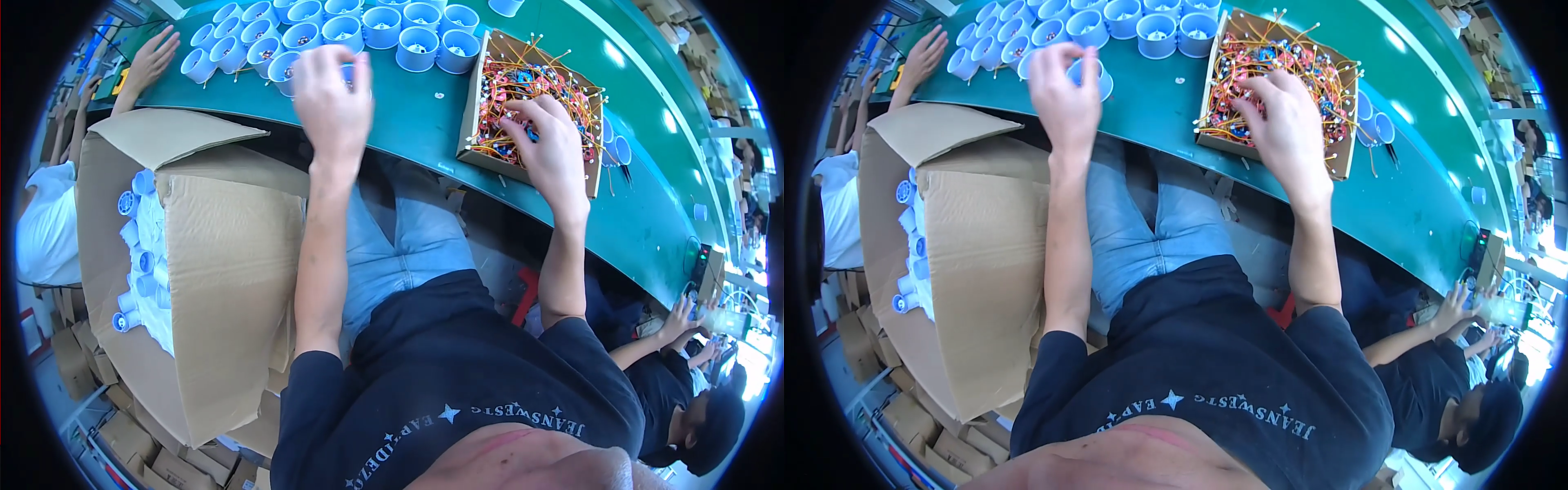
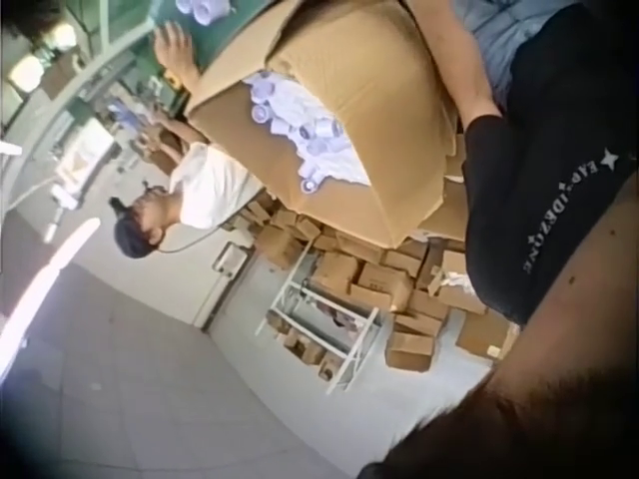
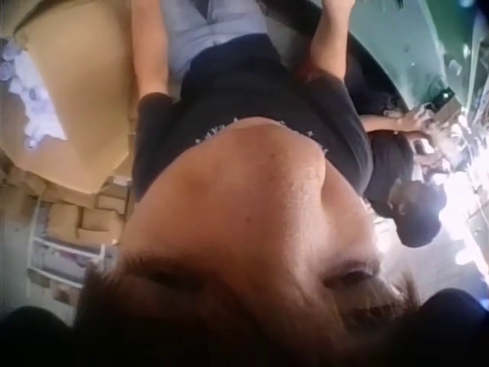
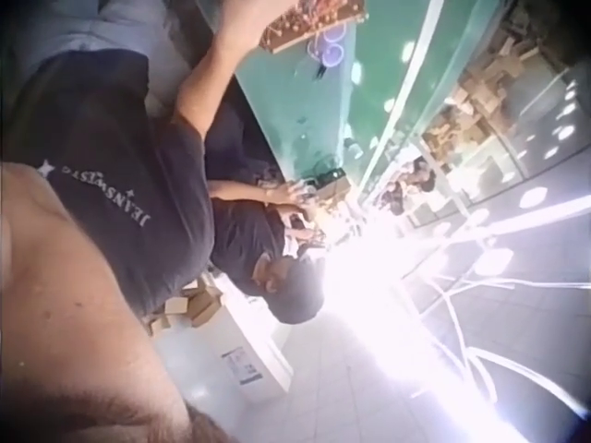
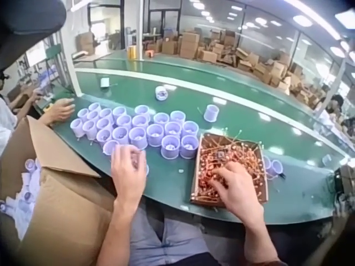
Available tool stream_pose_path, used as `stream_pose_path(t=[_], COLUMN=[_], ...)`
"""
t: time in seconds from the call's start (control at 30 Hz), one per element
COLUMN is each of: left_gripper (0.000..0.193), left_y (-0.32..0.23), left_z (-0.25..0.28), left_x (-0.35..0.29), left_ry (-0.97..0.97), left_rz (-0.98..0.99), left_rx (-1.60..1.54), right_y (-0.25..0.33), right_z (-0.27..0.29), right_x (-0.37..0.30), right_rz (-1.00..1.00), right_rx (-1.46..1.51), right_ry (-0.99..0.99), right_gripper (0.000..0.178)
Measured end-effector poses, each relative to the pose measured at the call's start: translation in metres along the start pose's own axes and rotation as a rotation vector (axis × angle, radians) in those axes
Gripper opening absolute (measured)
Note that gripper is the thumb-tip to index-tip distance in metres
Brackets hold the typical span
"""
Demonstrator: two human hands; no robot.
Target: Assembling small components by inserting wires into plastic housings at a manual assembly station.
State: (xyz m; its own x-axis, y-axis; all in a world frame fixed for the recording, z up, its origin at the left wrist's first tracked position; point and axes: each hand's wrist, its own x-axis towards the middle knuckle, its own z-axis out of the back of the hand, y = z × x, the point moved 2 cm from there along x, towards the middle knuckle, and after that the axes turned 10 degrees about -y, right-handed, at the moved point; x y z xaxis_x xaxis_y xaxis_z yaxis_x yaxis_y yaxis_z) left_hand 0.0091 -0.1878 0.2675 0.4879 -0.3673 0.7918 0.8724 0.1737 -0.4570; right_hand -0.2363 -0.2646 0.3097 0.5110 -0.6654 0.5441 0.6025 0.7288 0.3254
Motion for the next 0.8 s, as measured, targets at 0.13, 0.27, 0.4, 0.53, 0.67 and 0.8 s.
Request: stream_pose_path(t=[0.13,0.27,0.4,0.53,0.67,0.8], left_gripper=[0.047,0.065,0.068,0.067,0.065,0.064], left_y=[-0.045,-0.051,-0.048,-0.046,-0.051,-0.059], left_z=[-0.027,-0.057,-0.075,-0.075,-0.049,-0.015], left_x=[-0.012,-0.027,-0.021,-0.025,-0.029,-0.042], left_ry=[0.318,0.219,0.236,0.261,0.246,0.208], left_rz=[0.001,0.037,0.214,0.248,0.205,0.532], left_rx=[-0.152,-0.116,-0.102,-0.069,-0.135,-0.811], right_y=[0.011,0.011,-0.011,-0.02,-0.028,-0.021], right_z=[-0.018,-0.012,0.002,0.0,0.005,0.004], right_x=[0.006,0.013,0.012,0.009,0.011,0.02], right_rz=[0.072,-0.011,-0.22,-0.287,-0.421,-0.376], right_rx=[-0.026,0.065,0.375,0.792,1.01,1.113], right_ry=[-0.024,-0.097,-0.354,-0.599,-0.653,-0.603], right_gripper=[0.017,0.013,0.009,0.012,0.014,0.015])
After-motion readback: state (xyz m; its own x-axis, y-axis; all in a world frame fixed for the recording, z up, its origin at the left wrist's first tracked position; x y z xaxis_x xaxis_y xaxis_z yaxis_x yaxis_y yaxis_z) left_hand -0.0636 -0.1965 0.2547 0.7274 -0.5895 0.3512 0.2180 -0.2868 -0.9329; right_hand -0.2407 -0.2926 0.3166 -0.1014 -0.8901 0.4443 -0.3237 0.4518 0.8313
